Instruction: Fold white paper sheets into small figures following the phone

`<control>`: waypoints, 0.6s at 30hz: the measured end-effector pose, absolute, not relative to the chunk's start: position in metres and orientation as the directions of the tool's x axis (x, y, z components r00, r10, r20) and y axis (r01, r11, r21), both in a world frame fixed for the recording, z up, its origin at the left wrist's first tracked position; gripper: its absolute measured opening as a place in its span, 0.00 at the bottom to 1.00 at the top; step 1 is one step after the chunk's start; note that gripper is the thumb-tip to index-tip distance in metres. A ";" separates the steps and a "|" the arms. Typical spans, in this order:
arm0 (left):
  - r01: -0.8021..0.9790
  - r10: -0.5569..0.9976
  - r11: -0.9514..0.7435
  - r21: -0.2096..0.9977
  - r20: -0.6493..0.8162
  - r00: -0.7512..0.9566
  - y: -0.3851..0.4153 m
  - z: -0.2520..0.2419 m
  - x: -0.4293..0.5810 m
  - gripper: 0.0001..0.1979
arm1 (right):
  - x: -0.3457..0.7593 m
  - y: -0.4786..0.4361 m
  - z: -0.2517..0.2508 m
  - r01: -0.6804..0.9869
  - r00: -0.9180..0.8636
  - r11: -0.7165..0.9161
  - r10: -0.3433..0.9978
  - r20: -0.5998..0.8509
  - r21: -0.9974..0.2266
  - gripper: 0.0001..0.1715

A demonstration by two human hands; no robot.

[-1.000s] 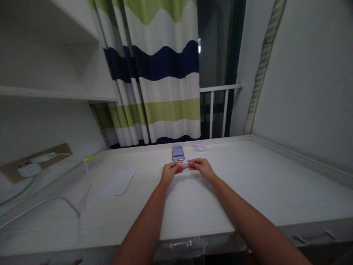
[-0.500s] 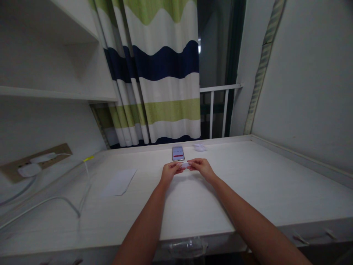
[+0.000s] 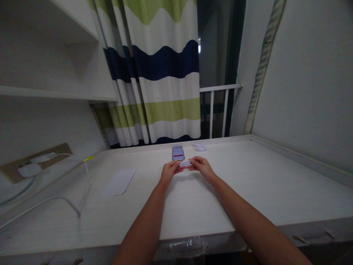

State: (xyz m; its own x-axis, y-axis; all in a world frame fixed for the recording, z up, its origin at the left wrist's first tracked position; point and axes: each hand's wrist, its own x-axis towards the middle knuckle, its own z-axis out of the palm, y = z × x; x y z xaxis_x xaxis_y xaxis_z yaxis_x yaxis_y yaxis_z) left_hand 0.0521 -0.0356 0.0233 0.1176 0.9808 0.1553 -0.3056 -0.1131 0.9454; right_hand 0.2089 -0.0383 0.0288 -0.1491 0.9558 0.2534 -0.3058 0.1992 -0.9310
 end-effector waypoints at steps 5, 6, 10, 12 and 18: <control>-0.299 0.979 -0.113 0.947 0.158 0.129 -0.038 0.025 0.052 0.17 | 0.208 -0.036 0.027 -0.300 -0.154 0.200 0.955 0.254 -0.933 0.14; -0.299 0.978 -0.105 0.949 0.153 0.144 -0.039 0.026 0.052 0.17 | 0.209 -0.036 0.027 -0.291 -0.147 0.211 0.954 0.261 -0.933 0.14; -0.280 0.966 -0.071 0.957 0.136 0.219 -0.042 0.028 0.052 0.17 | 0.210 -0.033 0.025 -0.253 -0.113 0.269 0.946 0.305 -0.929 0.15; -0.245 0.959 -0.074 0.967 0.136 0.248 -0.042 0.027 0.053 0.16 | 0.210 -0.032 0.024 -0.230 -0.104 0.310 0.935 0.340 -0.923 0.15; -0.128 0.953 -0.101 0.987 0.133 0.271 -0.038 0.020 0.054 0.15 | 0.209 -0.032 0.024 -0.177 -0.121 0.361 0.915 0.384 -0.916 0.15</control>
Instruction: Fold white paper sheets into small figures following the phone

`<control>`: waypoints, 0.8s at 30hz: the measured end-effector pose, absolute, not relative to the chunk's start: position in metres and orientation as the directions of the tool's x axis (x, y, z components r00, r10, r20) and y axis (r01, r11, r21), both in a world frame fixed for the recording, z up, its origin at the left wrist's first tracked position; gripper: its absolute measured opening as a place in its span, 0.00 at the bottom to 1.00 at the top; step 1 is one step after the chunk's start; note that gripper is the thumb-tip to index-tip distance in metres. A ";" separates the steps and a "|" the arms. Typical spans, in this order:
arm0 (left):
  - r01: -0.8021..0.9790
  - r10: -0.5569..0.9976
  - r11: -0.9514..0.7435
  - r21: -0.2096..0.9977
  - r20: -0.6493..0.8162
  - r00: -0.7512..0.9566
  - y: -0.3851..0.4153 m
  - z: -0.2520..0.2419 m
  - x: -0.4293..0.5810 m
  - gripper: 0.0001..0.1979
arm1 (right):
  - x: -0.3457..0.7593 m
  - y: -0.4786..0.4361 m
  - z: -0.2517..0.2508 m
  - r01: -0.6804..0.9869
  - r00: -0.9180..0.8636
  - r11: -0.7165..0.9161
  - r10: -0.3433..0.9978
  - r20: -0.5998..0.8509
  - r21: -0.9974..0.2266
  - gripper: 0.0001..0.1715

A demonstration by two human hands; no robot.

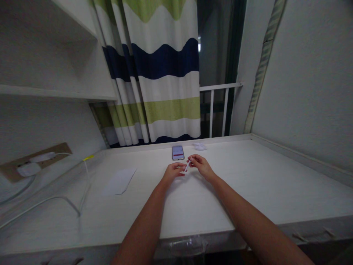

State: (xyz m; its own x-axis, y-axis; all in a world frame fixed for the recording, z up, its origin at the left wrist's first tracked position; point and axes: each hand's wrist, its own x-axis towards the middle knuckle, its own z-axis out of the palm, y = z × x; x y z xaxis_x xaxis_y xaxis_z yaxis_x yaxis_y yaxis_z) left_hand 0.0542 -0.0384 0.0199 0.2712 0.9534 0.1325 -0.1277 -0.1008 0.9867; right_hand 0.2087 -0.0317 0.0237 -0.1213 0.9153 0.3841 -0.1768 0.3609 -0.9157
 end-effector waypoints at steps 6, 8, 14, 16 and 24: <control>-0.141 0.949 -0.095 0.985 0.132 0.286 -0.034 0.012 0.056 0.14 | 0.205 -0.035 0.022 -0.144 -0.186 0.354 0.907 0.377 -0.924 0.16; -0.131 0.945 -0.107 0.986 0.142 0.294 -0.034 0.012 0.055 0.16 | 0.204 -0.035 0.021 -0.115 -0.203 0.392 0.890 0.408 -0.913 0.17; -0.110 0.940 -0.122 0.986 0.151 0.305 -0.037 0.014 0.056 0.17 | 0.204 -0.033 0.018 -0.040 -0.222 0.467 0.858 0.463 -0.883 0.18; -0.100 0.942 -0.117 0.988 0.143 0.304 -0.037 0.014 0.056 0.17 | 0.203 -0.032 0.017 -0.021 -0.206 0.470 0.862 0.464 -0.882 0.18; -0.066 0.951 -0.127 0.990 0.141 0.277 -0.040 0.016 0.057 0.18 | 0.202 -0.030 0.012 -0.047 -0.173 0.468 0.866 0.469 -0.882 0.19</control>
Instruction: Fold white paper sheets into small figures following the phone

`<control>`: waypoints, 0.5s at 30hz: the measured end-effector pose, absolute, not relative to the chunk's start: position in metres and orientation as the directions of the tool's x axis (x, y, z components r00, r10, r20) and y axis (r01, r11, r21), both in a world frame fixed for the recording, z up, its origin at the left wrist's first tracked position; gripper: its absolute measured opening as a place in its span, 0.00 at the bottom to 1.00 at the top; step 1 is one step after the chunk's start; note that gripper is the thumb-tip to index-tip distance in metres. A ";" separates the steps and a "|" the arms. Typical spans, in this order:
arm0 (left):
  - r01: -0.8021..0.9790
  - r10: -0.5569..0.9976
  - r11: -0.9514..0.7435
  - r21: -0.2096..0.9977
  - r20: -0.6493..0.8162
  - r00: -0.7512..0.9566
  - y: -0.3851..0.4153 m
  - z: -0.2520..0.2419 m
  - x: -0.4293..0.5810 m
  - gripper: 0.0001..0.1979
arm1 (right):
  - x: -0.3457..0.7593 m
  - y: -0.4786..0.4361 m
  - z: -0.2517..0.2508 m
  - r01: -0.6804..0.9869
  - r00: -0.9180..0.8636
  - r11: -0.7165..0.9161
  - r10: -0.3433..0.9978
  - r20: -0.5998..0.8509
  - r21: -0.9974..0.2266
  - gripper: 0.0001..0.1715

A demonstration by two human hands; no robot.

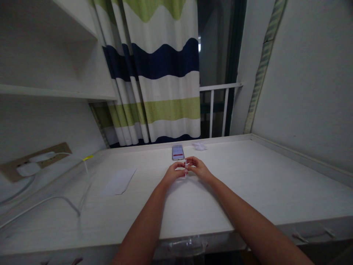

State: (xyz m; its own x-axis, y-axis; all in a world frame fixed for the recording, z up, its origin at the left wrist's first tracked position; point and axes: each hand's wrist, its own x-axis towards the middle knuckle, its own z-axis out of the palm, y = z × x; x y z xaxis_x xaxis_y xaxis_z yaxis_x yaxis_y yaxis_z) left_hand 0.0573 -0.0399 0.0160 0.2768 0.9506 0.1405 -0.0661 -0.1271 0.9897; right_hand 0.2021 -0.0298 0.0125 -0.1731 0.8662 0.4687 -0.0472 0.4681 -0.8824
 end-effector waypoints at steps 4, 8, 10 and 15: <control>-0.048 0.957 -0.135 0.990 0.142 0.253 -0.040 0.016 0.056 0.18 | 0.202 -0.028 0.011 -0.057 -0.173 0.453 0.873 0.456 -0.889 0.19; -0.070 0.948 -0.156 0.985 0.169 0.268 -0.036 0.012 0.055 0.18 | 0.203 -0.028 0.012 -0.038 -0.185 0.449 0.875 0.448 -0.893 0.17; -0.081 0.948 -0.164 0.983 0.180 0.263 -0.035 0.011 0.055 0.17 | 0.203 -0.028 0.013 -0.028 -0.198 0.448 0.874 0.444 -0.893 0.17; -0.118 0.960 -0.160 0.980 0.182 0.213 -0.038 0.015 0.056 0.15 | 0.204 -0.029 0.014 0.001 -0.195 0.451 0.875 0.442 -0.892 0.16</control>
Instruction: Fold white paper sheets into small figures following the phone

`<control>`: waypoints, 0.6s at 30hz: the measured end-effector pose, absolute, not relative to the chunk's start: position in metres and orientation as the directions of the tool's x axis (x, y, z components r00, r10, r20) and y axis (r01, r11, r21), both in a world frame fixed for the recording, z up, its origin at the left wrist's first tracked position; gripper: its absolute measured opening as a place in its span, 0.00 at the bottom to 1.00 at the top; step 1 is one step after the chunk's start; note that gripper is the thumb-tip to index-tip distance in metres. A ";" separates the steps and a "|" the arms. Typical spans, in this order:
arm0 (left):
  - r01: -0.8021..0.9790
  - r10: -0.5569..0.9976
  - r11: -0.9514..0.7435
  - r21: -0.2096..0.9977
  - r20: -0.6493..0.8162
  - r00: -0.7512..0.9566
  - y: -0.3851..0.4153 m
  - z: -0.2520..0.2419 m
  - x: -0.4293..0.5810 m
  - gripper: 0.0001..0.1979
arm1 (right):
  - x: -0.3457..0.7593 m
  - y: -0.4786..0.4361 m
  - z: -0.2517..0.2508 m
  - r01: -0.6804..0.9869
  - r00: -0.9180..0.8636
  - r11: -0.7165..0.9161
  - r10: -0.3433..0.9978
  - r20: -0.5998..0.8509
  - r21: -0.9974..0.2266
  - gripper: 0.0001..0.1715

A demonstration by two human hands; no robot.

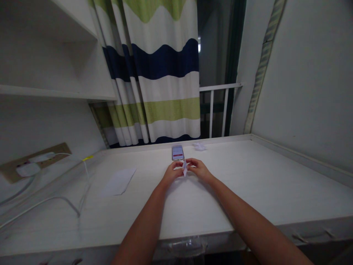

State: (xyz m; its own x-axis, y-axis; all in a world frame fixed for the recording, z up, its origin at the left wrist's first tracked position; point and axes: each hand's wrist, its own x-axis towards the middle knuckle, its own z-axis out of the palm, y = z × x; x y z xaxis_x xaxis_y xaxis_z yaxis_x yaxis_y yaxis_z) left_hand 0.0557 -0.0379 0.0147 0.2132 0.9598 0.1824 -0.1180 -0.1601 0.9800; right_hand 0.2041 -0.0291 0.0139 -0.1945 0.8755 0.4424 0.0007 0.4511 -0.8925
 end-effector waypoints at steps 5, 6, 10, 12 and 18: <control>-0.194 0.971 -0.127 0.973 0.163 0.178 -0.038 0.018 0.056 0.14 | 0.204 -0.033 0.017 0.044 -0.216 0.473 0.865 0.454 -0.880 0.14; -0.204 0.971 -0.123 0.971 0.160 0.177 -0.037 0.018 0.056 0.15 | 0.204 -0.034 0.018 0.053 -0.220 0.475 0.864 0.454 -0.878 0.14; -0.227 0.972 -0.107 0.968 0.149 0.181 -0.035 0.017 0.055 0.13 | 0.203 -0.038 0.020 0.088 -0.217 0.484 0.862 0.458 -0.870 0.12; -0.237 0.973 -0.102 0.966 0.147 0.181 -0.035 0.018 0.054 0.11 | 0.204 -0.038 0.019 0.103 -0.209 0.496 0.858 0.469 -0.862 0.11; -0.313 0.971 -0.084 0.946 0.148 0.186 -0.035 0.020 0.053 0.12 | 0.204 -0.035 0.013 0.079 -0.168 0.543 0.834 0.526 -0.836 0.09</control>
State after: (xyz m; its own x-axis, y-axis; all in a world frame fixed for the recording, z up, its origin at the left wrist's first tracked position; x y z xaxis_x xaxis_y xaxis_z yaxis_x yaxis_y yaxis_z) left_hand 0.0529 -0.0346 0.0200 0.1865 0.9712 0.1480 -0.3130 -0.0841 0.9460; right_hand 0.2042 -0.0345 0.0132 -0.1685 0.8337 0.5259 0.0790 0.5432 -0.8359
